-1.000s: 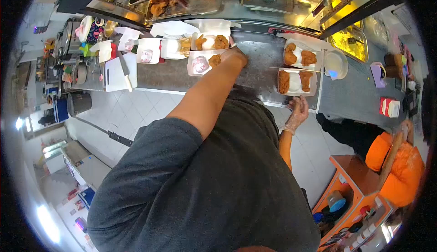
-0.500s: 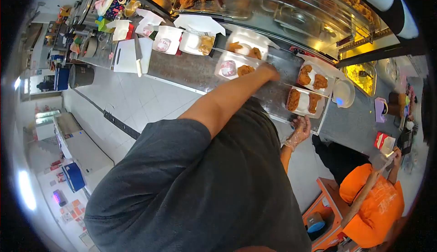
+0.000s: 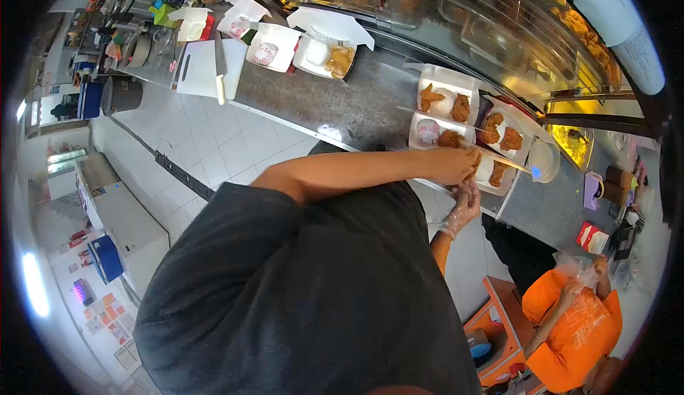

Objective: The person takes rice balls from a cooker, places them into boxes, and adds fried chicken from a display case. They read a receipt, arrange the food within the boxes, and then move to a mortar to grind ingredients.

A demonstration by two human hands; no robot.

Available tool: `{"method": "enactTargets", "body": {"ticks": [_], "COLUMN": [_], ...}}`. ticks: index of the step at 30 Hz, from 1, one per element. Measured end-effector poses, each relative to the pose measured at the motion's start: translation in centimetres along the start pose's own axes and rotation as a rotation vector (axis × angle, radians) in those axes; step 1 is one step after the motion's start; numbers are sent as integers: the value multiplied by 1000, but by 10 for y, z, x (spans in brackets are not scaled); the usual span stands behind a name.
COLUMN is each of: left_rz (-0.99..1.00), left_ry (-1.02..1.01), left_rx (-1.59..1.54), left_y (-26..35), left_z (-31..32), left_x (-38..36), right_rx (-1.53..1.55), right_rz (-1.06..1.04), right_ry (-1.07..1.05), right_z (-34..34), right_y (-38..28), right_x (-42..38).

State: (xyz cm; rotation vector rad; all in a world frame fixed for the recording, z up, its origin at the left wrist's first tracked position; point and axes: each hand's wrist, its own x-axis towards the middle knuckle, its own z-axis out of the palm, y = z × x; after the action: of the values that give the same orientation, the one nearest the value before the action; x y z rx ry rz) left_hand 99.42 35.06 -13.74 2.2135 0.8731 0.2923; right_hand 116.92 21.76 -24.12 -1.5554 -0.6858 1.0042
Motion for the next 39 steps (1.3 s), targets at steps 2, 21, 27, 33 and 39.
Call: {"method": "enactTargets", "body": {"ticks": [2, 21, 27, 33, 39], "left_rz": [-111, -426, 36, 348, 346], "left_ry": [18, 578, 363, 167, 20], "left_rx": [-356, -31, 127, 500, 460], "left_y": [-1, -292, -302, -286, -277], "left_z": [-35, -200, -208, -153, -134], "left_x": [-51, -343, -288, -231, -227], "right_rx": [-50, -1080, -988, -784, -689], "right_rz": [-63, 13, -325, -118, 86], "right_ry": [-36, -370, -74, 19, 11], "right_z": [13, 473, 422, 350, 331], "right_y": [5, 5, 38, 40, 35], "right_x": [-3, 10, -59, -127, -133]}}
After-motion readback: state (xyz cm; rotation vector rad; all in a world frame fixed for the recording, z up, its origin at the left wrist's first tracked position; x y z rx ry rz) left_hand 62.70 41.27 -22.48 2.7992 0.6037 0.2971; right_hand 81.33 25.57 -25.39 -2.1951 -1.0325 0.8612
